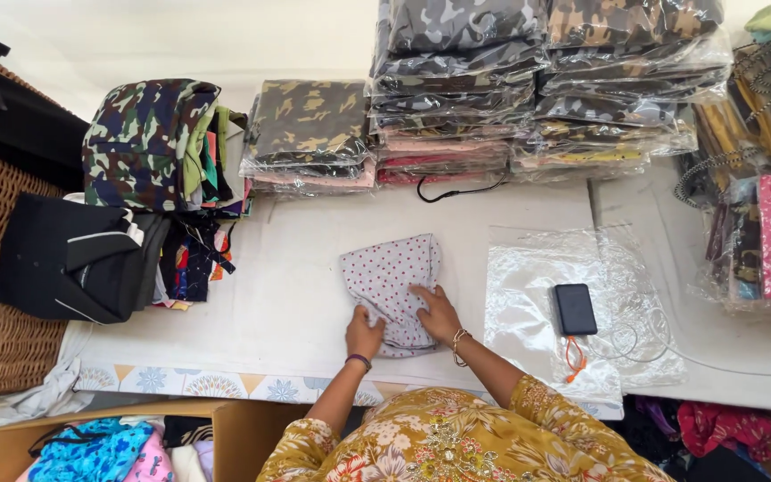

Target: The person folds various patterned garments, including pink, navy, and camouflage items, and places them into clear plastic bags. They seal the bags and stack the packaged clothes on a table alongside other stacks of similar items.

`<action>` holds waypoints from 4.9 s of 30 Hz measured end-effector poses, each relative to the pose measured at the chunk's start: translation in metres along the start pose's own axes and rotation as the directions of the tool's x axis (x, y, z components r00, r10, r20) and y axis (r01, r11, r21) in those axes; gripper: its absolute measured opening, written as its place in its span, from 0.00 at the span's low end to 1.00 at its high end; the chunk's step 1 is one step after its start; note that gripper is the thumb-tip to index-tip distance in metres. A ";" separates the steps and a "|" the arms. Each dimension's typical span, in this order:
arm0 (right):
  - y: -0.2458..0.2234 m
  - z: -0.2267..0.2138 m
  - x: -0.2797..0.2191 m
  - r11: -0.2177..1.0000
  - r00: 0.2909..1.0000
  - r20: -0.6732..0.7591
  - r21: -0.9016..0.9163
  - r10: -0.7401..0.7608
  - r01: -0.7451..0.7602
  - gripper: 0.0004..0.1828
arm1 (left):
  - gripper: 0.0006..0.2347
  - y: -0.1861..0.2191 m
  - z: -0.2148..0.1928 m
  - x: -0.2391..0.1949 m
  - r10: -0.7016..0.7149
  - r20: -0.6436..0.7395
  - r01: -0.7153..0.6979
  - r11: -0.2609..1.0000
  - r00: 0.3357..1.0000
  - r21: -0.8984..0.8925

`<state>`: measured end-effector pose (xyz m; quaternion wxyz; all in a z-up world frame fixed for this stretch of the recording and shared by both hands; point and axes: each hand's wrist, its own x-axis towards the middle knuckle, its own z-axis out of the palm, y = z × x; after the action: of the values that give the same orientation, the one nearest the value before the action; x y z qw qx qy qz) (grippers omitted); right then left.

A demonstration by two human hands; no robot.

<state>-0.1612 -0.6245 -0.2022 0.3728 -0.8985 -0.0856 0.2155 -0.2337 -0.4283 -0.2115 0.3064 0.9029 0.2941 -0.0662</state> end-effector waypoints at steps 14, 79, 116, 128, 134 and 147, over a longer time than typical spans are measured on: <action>0.090 -0.076 -0.028 0.959 0.854 -0.520 0.240 -0.006 0.153 0.19 | 0.14 0.107 0.069 -0.002 0.399 0.196 -0.221 0.783 0.896 -0.582; 0.146 -0.137 -0.045 0.986 0.661 -0.733 -0.150 -0.162 0.076 0.24 | 0.36 -0.014 -0.099 -0.018 0.231 0.124 -0.253 0.945 0.965 0.208; 0.142 -0.143 -0.045 0.991 0.709 -0.696 -0.126 -0.115 0.036 0.25 | 0.08 0.029 -0.036 0.022 0.148 -0.040 -0.151 0.985 0.988 -0.084; 0.135 -0.144 -0.047 0.989 0.744 -0.654 -0.136 -0.140 0.066 0.26 | 0.10 -0.015 -0.033 0.047 0.306 -0.340 -0.425 0.828 0.889 -0.366; 0.136 -0.144 -0.047 0.989 0.748 -0.649 -0.136 -0.139 0.065 0.27 | 0.12 0.093 -0.232 -0.068 0.479 -0.491 -0.578 0.814 0.728 -0.064; 0.095 -0.162 -0.061 0.957 0.770 -0.603 -0.289 -0.206 0.029 0.15 | 0.13 0.020 -0.030 -0.019 0.478 0.069 -0.483 0.869 0.876 0.111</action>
<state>-0.1437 -0.8132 -0.1480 0.2700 -0.9527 -0.0409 -0.1332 -0.2394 -0.4324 -0.1712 0.2621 0.9634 0.0497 -0.0242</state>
